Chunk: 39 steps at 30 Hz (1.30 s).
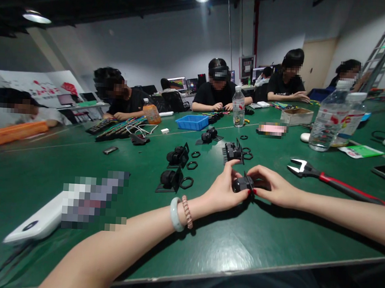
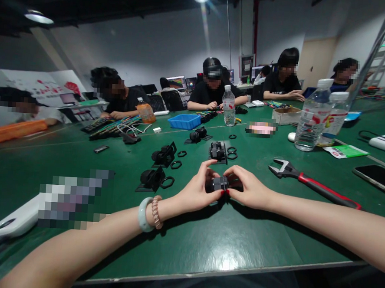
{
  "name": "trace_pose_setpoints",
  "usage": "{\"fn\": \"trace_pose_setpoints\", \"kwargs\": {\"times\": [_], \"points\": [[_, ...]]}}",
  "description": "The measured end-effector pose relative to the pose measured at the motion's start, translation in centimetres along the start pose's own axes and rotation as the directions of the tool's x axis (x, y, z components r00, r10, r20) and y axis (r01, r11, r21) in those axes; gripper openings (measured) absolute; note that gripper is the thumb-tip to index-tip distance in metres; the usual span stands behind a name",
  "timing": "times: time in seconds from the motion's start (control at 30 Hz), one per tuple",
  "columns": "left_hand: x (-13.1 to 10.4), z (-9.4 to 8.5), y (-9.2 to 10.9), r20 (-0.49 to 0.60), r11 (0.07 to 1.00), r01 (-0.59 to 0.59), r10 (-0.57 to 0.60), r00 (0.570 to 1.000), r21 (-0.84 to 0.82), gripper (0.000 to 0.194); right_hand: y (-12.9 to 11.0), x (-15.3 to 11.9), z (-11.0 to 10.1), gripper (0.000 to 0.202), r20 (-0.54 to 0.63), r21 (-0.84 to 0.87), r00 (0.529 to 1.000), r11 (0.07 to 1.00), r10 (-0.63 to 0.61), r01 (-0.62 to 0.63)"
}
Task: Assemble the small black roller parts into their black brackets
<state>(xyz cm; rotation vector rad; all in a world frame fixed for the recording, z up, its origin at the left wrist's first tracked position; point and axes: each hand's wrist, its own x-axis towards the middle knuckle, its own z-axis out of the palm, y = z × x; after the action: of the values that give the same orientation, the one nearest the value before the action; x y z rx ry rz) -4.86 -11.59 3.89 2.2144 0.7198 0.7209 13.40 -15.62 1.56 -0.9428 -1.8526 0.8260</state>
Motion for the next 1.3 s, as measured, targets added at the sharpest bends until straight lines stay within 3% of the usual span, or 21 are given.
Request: {"fn": "trace_pose_setpoints", "kwargs": {"times": [0.2,0.93,1.3], "points": [[0.27,-0.2,0.35,0.029,1.0,0.004,-0.004,1.0,-0.017,0.071,-0.09,0.26,-0.09,0.026,0.03,0.111,1.0,0.994,0.002,-0.006],[0.18,-0.06,0.38,-0.012,0.974,-0.114,0.119,0.993,0.197,0.071,-0.04,0.23,-0.28,0.026,0.05,0.029,0.999,0.999,-0.022,0.021],[0.13,-0.13,0.61,-0.015,0.973,-0.102,0.107,0.994,0.208,0.07,0.28,0.31,-0.39,0.028,0.077,0.083,0.997,0.997,-0.007,0.001]]}}
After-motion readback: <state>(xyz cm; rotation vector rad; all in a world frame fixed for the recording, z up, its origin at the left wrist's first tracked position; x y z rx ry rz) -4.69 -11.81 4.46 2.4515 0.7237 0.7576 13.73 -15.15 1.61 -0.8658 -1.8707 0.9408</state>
